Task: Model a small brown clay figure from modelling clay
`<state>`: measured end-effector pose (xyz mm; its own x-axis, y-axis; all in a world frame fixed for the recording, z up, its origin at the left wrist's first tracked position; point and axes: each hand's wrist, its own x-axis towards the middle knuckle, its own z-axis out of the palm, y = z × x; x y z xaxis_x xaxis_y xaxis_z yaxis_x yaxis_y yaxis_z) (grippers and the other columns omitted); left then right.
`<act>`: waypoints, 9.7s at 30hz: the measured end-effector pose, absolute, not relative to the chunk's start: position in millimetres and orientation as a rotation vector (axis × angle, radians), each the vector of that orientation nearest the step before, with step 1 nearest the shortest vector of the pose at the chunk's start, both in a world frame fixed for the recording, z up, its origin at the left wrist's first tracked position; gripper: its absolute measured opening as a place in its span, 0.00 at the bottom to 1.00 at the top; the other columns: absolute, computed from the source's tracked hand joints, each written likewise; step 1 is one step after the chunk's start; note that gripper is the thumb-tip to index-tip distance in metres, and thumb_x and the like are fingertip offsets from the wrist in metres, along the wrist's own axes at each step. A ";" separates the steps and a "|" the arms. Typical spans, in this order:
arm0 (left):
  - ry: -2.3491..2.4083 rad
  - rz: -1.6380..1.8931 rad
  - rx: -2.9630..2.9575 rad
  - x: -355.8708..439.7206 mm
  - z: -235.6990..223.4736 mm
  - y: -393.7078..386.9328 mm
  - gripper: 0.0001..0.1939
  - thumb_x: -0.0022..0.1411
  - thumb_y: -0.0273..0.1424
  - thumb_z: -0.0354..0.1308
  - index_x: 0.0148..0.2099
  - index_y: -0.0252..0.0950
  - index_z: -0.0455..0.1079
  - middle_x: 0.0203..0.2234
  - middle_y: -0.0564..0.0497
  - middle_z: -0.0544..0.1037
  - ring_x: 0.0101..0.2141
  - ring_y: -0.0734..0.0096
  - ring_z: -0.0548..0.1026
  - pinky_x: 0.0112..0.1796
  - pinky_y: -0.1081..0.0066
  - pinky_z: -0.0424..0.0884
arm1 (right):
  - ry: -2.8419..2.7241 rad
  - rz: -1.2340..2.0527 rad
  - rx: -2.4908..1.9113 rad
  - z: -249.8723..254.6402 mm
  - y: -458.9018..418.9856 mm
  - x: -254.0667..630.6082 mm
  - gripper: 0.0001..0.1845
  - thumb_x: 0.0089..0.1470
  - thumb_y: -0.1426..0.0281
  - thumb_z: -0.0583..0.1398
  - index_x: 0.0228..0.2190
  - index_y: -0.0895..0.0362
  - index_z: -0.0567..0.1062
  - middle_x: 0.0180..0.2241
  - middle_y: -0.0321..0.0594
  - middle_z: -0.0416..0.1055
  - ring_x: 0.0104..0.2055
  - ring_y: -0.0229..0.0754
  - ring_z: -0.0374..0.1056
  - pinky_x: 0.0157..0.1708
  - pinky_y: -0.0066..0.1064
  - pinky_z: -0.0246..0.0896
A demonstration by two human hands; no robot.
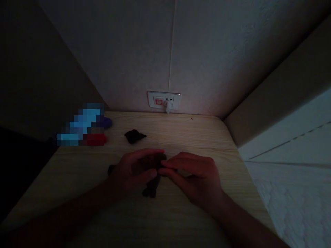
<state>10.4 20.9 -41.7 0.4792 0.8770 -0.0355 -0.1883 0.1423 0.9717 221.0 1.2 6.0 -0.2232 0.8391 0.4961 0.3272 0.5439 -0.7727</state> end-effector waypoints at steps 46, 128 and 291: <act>0.758 0.871 1.214 10.5 -42.2 21.4 0.26 0.60 0.32 0.71 0.60 0.36 0.76 0.48 0.41 0.85 0.47 0.57 0.83 0.49 0.60 0.78 | -1.639 0.889 -1.056 -0.2 -0.2 221.9 0.07 0.54 0.75 0.71 0.33 0.52 0.82 0.28 0.35 0.81 0.29 0.37 0.76 0.30 0.26 0.73; 0.742 0.891 1.243 11.4 -37.7 18.4 0.28 0.58 0.31 0.73 0.61 0.36 0.75 0.47 0.41 0.85 0.46 0.58 0.83 0.50 0.59 0.80 | -2.033 0.258 -1.018 3.3 1.6 219.7 0.05 0.60 0.77 0.67 0.35 0.55 0.79 0.28 0.36 0.80 0.24 0.34 0.72 0.23 0.25 0.68; 0.839 0.927 1.109 14.9 -26.2 20.3 0.11 0.59 0.34 0.72 0.44 0.35 0.83 0.33 0.48 0.88 0.34 0.69 0.86 0.36 0.77 0.80 | -2.044 0.482 -0.882 -1.1 0.6 223.5 0.06 0.62 0.79 0.65 0.40 0.59 0.80 0.31 0.40 0.78 0.29 0.35 0.75 0.28 0.24 0.70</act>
